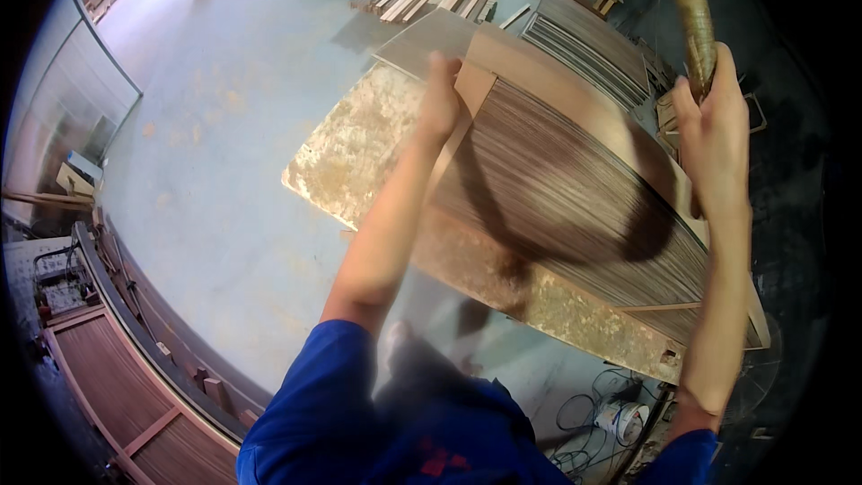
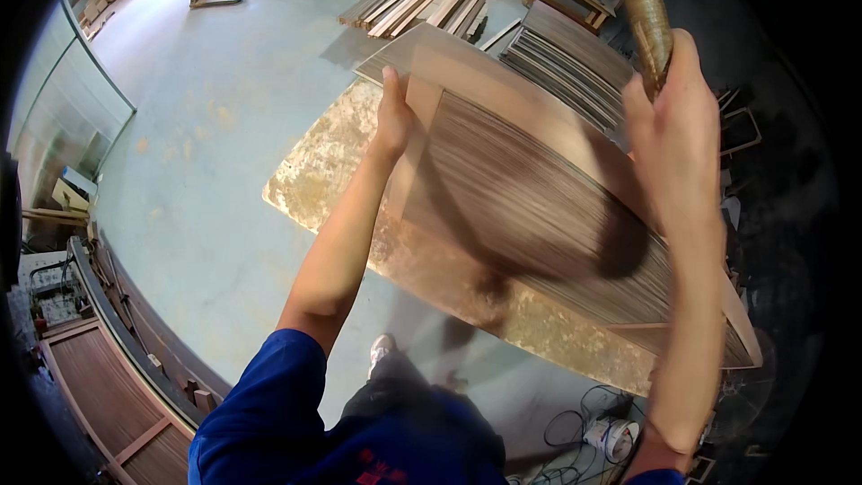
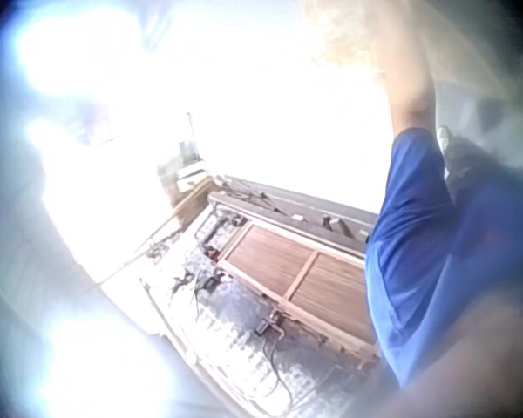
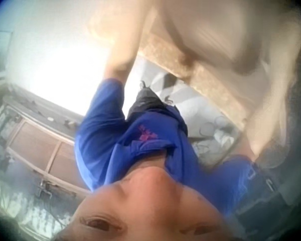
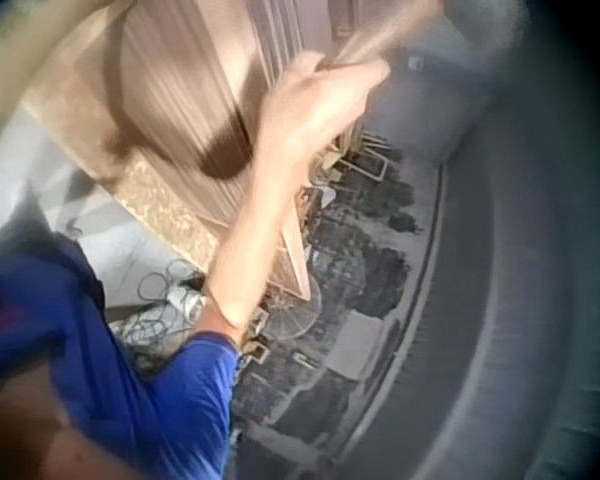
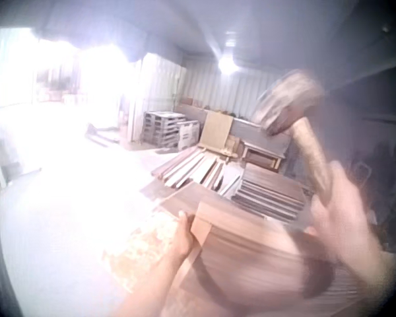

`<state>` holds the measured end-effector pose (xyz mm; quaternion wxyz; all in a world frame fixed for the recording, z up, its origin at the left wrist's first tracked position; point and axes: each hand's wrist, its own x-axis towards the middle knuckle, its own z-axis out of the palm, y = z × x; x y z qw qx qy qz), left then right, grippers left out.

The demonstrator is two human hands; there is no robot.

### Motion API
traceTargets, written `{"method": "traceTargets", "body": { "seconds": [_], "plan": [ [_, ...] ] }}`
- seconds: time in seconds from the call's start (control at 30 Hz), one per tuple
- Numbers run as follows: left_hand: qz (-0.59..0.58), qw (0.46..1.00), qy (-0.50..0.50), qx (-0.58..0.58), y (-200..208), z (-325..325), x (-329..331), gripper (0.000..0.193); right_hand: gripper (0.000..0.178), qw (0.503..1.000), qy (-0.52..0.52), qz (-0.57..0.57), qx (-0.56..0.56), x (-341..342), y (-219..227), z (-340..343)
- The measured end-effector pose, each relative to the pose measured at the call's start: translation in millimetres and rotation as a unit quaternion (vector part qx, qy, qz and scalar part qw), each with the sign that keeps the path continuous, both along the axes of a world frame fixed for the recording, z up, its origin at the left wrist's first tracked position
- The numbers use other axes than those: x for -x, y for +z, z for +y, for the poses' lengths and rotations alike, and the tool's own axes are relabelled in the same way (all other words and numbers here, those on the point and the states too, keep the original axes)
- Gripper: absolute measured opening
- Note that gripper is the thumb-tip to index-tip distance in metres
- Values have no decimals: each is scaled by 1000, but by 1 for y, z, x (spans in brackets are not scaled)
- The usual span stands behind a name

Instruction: The person applies glue to the edges of wooden strips using a red stick and joins them to a larger wooden panel. They repeatedly pick up strips, apply adhesive, and press them into place on the workbench, occasionally using a hammer to secure the joints.

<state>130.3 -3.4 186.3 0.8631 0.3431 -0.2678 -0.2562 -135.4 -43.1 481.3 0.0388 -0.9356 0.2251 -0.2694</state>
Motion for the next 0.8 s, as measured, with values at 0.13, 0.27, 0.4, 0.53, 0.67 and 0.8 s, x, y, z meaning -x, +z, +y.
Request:
{"method": "traceTargets", "body": {
  "seconds": [0.13, 0.27, 0.4, 0.53, 0.67, 0.8],
  "plan": [
    [-17, 998, 45, -41, -13, -20, 5, 87, 18, 964, -27, 111, 239, 11, -61, -30],
    [-7, 1000, 4, -15, 3, 1, 2, 86, 15, 999, -11, -40, -3, -14, 18, 17],
    [-50, 995, 60, -58, -18, -5, -10, 87, 32, 969, -23, 198, 149, -18, -57, 8],
    [-12, 1000, -12, -3, -4, -15, -2, 88, 18, 995, 37, 72, 55, -9, 12, 14],
    [-50, 997, 54, -39, -20, -5, -11, 88, 18, 990, -4, 105, 90, -14, -29, 14],
    [19, 1000, -8, 16, -17, -23, -12, 76, 19, 980, 69, 127, 139, -10, -10, 12]
  ]
}}
